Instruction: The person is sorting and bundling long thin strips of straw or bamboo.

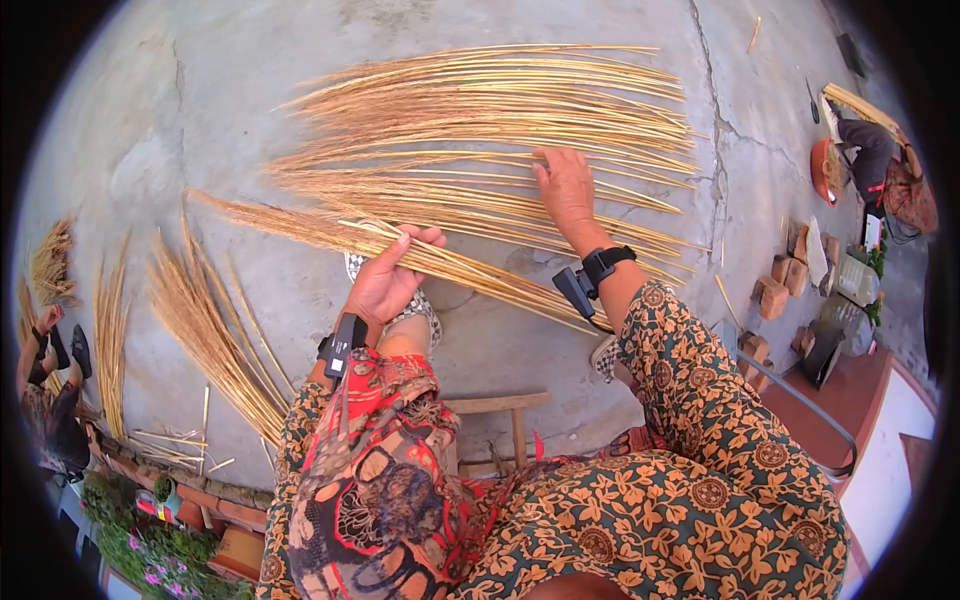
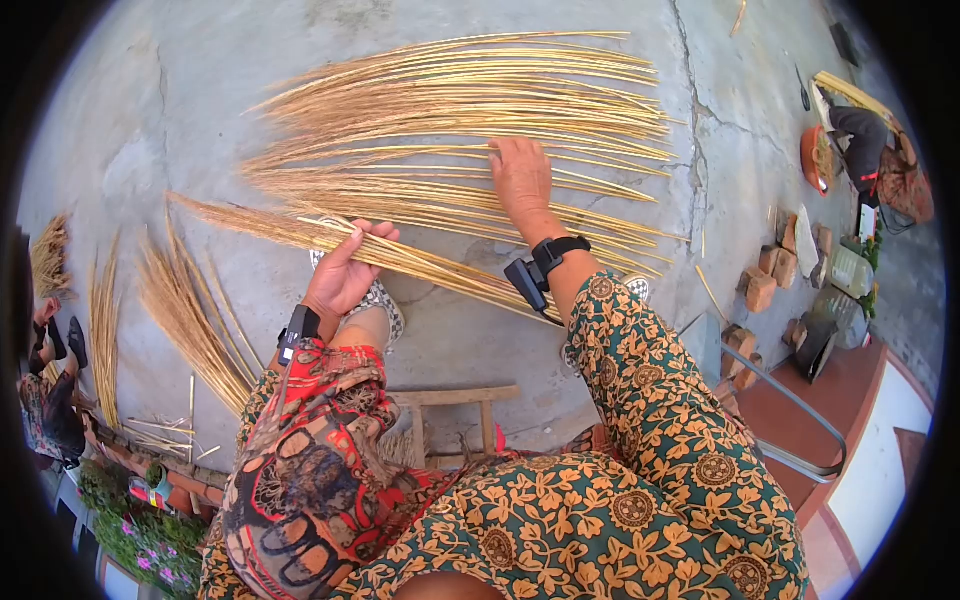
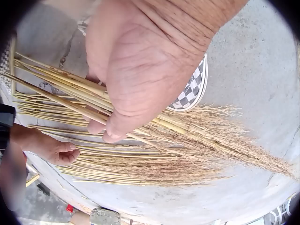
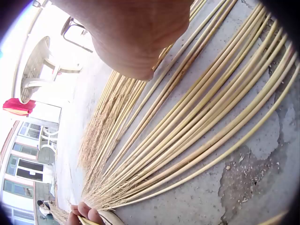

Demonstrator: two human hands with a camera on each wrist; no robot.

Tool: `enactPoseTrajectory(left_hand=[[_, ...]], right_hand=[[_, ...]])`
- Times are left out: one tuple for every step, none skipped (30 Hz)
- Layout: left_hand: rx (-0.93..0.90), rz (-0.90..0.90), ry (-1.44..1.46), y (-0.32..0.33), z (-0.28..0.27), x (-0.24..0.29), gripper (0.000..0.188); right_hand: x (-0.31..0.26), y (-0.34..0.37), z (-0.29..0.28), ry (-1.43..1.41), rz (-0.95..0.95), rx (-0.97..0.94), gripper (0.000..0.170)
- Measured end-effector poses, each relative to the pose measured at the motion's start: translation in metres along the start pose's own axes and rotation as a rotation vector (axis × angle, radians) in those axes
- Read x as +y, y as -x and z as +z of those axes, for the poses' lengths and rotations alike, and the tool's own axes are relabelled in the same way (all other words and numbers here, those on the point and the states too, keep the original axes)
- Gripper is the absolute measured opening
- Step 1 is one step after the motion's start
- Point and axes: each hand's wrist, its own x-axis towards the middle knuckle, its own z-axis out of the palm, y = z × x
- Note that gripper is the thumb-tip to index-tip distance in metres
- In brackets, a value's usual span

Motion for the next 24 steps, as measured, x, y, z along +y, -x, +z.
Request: enactPoseTrajectory(left_hand=[[-0.009,0.000,-0.001,0.000,-0.001,0.000,0.021],[-0.017,-0.001,-0.003,0.000,-0.002,0.000,0.021],[-0.025,-0.001,-0.005,-0.001,-0.002,0.000,0.021],[-0.019,-0.001,-0.009,0.000,-0.001,0.000,0.021],[-0.007,0.005,-0.006,0.000,0.000,0.000,0.022],[0.004,0.010,-0.002,0.000,0.001,0.000,0.024],[0.015,0.013,0.002,0.000,0.001,0.000,0.025],[0.015,0.014,0.003,0.001,0.000,-0.001,0.024],[0.012,0.015,0.003,0.001,0.001,0.000,0.024],[0.009,0.015,0.004,0.001,0.000,0.000,0.024],[0.006,0.015,0.004,0.001,0.000,0.000,0.024],[0.008,0.014,0.010,0.001,0.000,0.000,0.024],[0.010,0.013,0.017,0.001,0.000,-0.001,0.024],[0.011,0.013,0.024,0.000,-0.001,-0.001,0.024],[0.011,0.016,0.030,0.001,-0.002,-0.001,0.024],[0.011,0.018,0.036,0.001,-0.003,-0.002,0.023],[0.011,0.021,0.042,0.001,-0.003,-0.001,0.023],[0.021,0.024,0.041,0.000,-0.003,-0.001,0.024],[0.033,0.024,0.040,0.001,-0.003,-0.001,0.025],[0.044,0.025,0.040,0.001,-0.002,-0.001,0.025],[0.042,0.035,0.030,0.002,-0.001,-0.001,0.027],[0.040,0.044,0.020,0.002,0.001,-0.001,0.028],[0.036,0.053,0.010,0.002,0.003,0.000,0.030],[0.044,0.057,-0.005,0.003,0.005,-0.001,0.031]], right_hand=[[0.003,-0.005,0.000,0.030,-0.001,-0.017,0.018],[0.006,-0.008,0.000,0.059,-0.002,-0.034,0.017],[0.008,-0.009,0.000,0.070,-0.013,-0.062,0.015],[0.008,-0.011,-0.001,0.082,-0.025,-0.090,0.014],[0.008,-0.012,-0.002,0.095,-0.036,-0.118,0.012],[0.009,-0.013,-0.002,0.108,-0.054,-0.139,0.011],[0.009,-0.014,-0.002,0.122,-0.071,-0.160,0.010],[0.010,-0.013,-0.003,0.138,-0.088,-0.178,0.009],[0.011,-0.013,-0.004,0.122,-0.140,-0.167,0.009],[0.013,-0.011,-0.005,0.106,-0.192,-0.155,0.008],[0.015,-0.010,-0.007,0.090,-0.244,-0.144,0.008],[0.017,-0.009,-0.008,0.041,-0.221,-0.158,0.008],[0.015,-0.007,-0.015,-0.008,-0.197,-0.173,0.009],[0.014,-0.003,-0.022,-0.056,-0.174,-0.187,0.009],[0.014,0.002,-0.025,-0.085,-0.166,-0.188,0.010],[0.016,0.008,-0.029,-0.115,-0.157,-0.191,0.010],[0.018,0.015,-0.033,-0.145,-0.149,-0.193,0.011],[0.019,0.024,-0.039,-0.230,-0.090,-0.248,0.012],[0.020,0.036,-0.044,-0.315,-0.028,-0.305,0.013],[0.021,0.043,-0.048,-0.400,0.033,-0.361,0.014],[0.022,0.048,-0.050,-0.443,0.033,-0.404,0.014],[0.023,0.052,-0.051,-0.486,0.032,-0.446,0.014],[0.025,0.055,-0.052,-0.528,0.033,-0.488,0.015],[0.026,0.059,-0.052,-0.529,0.045,-0.554,0.015]])
